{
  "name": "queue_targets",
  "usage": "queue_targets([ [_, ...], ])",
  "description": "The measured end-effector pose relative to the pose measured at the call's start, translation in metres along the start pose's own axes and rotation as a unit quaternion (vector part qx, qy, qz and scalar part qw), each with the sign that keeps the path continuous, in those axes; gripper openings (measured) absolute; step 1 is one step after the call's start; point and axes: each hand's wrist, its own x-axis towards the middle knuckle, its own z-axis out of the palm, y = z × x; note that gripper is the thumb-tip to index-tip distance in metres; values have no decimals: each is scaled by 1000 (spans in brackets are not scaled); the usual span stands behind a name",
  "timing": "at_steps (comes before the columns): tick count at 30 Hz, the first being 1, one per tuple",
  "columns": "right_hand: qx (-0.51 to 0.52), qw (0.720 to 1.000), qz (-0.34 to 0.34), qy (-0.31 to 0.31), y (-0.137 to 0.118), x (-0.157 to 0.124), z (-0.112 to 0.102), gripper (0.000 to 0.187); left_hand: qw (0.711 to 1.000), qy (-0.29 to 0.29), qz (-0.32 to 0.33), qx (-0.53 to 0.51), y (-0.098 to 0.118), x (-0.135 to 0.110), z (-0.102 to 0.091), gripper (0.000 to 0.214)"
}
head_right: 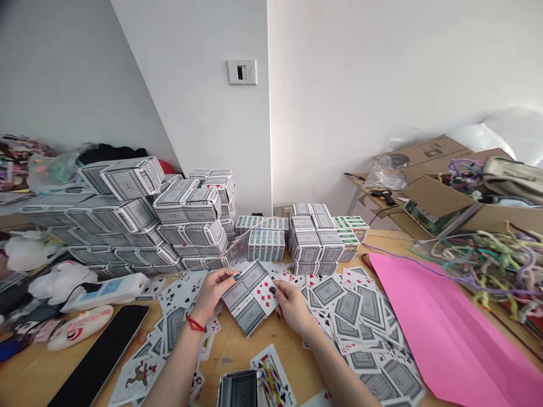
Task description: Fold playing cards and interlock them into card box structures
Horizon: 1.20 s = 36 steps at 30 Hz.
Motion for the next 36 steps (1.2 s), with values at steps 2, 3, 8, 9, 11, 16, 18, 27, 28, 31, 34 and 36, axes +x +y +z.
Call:
queue_targets([
  [2,-13,1000,2,0,1,0,0,43,1000,-17,17,15,2,-1,2,19],
  [3,-21,1000,0,-1,2,0,-1,42,999,-26,25,23,2,-1,3,21],
  [8,-36,999,-5,-6,0,0,0,39,997,-31,42,64,-3,0,4,22],
  [9,-34,999,-2,-4,0,0,0,39,996,-29,44,69,-5,1,4,21],
  [11,-28,1000,2,3,1,1,1,38,995,-30,51,78,-8,2,5,20],
  [16,-8,1000,18,3,1,2,2,35,991,-54,63,107,-14,4,7,18],
  [18,-1,999,32,0,2,2,3,36,990,-59,60,113,-16,4,8,19],
  [27,60,997,29,42,5,6,0,36,997,-11,38,71,-18,5,13,20],
  [28,70,997,23,37,5,6,0,36,998,5,36,59,-17,5,14,21],
  [31,71,997,8,9,5,6,-2,37,1000,16,17,14,-14,2,15,22],
  [34,71,997,1,16,2,5,-5,39,995,-49,-45,-71,-8,-1,13,25],
  [36,72,997,-3,21,-1,6,-7,40,985,-92,-87,-119,-5,-3,10,28],
])
